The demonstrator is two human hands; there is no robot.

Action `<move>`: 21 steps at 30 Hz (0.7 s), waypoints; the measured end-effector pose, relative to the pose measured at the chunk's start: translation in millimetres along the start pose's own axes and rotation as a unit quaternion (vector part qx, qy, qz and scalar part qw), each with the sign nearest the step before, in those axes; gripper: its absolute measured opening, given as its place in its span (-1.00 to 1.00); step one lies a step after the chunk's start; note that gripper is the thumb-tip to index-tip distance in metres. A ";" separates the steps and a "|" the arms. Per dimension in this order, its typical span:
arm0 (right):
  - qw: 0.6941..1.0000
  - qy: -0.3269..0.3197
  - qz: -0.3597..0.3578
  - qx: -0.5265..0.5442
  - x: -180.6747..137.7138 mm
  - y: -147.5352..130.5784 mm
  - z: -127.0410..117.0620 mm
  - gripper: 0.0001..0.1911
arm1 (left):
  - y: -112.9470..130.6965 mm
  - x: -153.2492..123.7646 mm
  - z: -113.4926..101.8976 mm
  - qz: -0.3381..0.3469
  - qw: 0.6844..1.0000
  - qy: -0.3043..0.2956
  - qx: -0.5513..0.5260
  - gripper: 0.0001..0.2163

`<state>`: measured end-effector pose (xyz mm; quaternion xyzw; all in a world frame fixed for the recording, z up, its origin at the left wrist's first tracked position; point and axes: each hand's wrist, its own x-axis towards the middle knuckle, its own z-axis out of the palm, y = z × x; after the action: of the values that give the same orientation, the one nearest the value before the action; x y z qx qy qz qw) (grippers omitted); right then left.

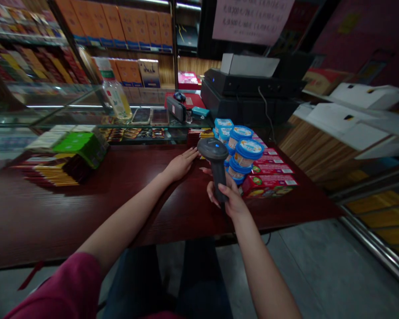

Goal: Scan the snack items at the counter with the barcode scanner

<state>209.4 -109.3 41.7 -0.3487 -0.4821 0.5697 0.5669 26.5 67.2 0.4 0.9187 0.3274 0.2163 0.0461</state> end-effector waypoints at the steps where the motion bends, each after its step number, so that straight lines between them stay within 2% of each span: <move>1: 1.000 -0.003 0.005 0.003 0.9 1.8 -0.1 -0.22 | 0.2 -3.8 -2.8 0.002 1.000 0.013 0.005 -0.45; 5: 0.999 -0.015 0.035 0.027 6.6 11.6 4.3 -0.34 | -6.7 -41.4 -32.5 0.041 0.996 0.054 0.053 -0.47; 7: 0.997 -0.029 0.060 0.040 14.3 17.6 14.6 -0.42 | -16.9 -75.5 -57.6 0.054 0.992 0.072 0.086 -0.46; 9: 0.994 -0.046 0.082 0.059 26.1 24.5 31.7 -0.51 | -30.1 -116.8 -85.9 0.036 0.987 0.100 0.119 -0.44; 13: 0.983 -0.102 0.122 0.089 55.3 38.0 77.2 -0.64 | -57.7 -203.3 -136.6 -0.086 0.965 0.175 0.177 -0.43; 16: 0.972 -0.161 0.151 0.082 74.8 45.8 108.9 -0.66 | -74.2 -255.9 -161.3 -0.202 0.927 0.235 0.212 -0.41; 18: 0.963 -0.198 0.166 0.080 84.4 50.6 125.8 -0.67 | -82.6 -279.4 -170.9 -0.274 0.897 0.262 0.225 -0.35; 21: 0.948 -0.244 0.185 0.085 92.0 59.0 144.6 -0.61 | -91.8 -296.1 -177.1 -0.356 0.867 0.276 0.214 -0.30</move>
<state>44.2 -34.9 41.9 -0.2325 -0.4824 0.7713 0.3440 -307.6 -55.1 30.7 0.6298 0.6699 0.3545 -0.1702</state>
